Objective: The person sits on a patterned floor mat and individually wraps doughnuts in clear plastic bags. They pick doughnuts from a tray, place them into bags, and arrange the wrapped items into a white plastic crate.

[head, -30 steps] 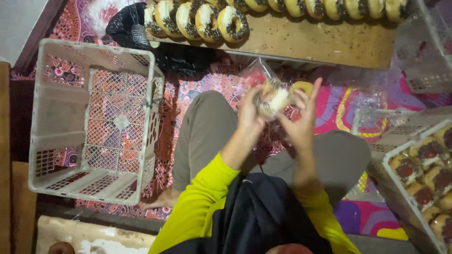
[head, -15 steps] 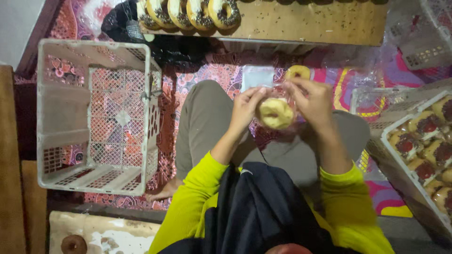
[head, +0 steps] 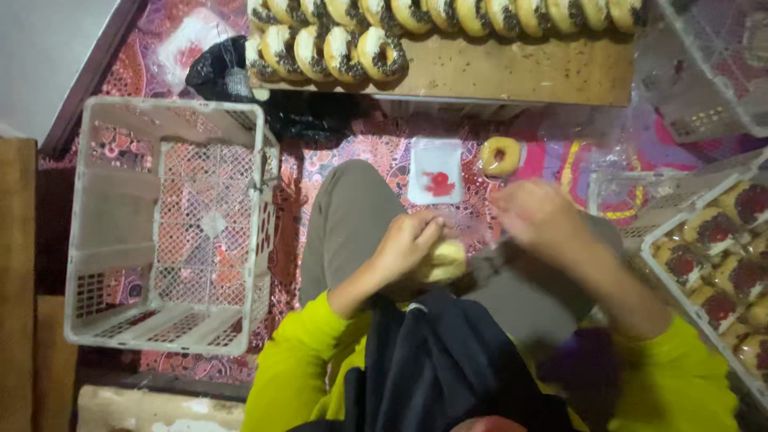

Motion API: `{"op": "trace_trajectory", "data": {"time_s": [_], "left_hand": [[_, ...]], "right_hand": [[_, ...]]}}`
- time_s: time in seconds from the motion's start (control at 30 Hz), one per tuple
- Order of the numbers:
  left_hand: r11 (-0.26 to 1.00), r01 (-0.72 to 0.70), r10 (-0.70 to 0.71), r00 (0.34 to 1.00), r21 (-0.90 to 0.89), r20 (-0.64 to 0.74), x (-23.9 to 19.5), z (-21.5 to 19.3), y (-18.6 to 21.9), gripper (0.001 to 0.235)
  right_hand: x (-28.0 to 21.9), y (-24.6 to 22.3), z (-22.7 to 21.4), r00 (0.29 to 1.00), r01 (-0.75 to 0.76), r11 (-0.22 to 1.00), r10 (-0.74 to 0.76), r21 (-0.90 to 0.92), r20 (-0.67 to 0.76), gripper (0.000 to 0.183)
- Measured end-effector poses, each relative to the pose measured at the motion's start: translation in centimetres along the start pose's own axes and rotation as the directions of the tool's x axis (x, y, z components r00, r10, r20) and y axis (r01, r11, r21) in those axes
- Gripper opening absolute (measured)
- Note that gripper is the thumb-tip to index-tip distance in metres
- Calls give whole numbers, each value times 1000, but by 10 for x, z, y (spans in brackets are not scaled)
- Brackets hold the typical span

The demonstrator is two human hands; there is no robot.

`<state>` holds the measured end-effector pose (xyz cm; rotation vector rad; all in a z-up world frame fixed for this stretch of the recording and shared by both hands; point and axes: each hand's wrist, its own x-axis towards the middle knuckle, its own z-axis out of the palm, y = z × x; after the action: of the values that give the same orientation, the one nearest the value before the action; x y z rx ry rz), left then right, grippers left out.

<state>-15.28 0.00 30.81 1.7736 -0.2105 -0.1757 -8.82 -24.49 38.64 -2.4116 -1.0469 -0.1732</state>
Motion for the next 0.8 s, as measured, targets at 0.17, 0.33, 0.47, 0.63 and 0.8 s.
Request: {"op": "trace_trajectory", "data": {"time_s": [0.17,0.33,0.47,0.63,0.8], "left_hand": [[985,-50,39,997,168,67,-18,10,13,23],[965,-33,-19,980,259,196,-39,-5,31,30],[720,-599,428,781,352,454,-2,-12,14,26],[425,138,39,985,-895,170,-7,-14,-25,59],[888,-23,-204,875,-459,-439,-31,-6,-55,33]], "right_hand": [[-24,-16,48,963,241,955,-213,-173,167,11],[-33,4,56,921,346,936,-325,-68,213,50],[-24,12,76,902,382,920,-349,-93,254,92],[-55,-49,123,902,-345,384,388,856,189,40],[-10,-57,174,603,-239,-135,756,962,256,41]]}}
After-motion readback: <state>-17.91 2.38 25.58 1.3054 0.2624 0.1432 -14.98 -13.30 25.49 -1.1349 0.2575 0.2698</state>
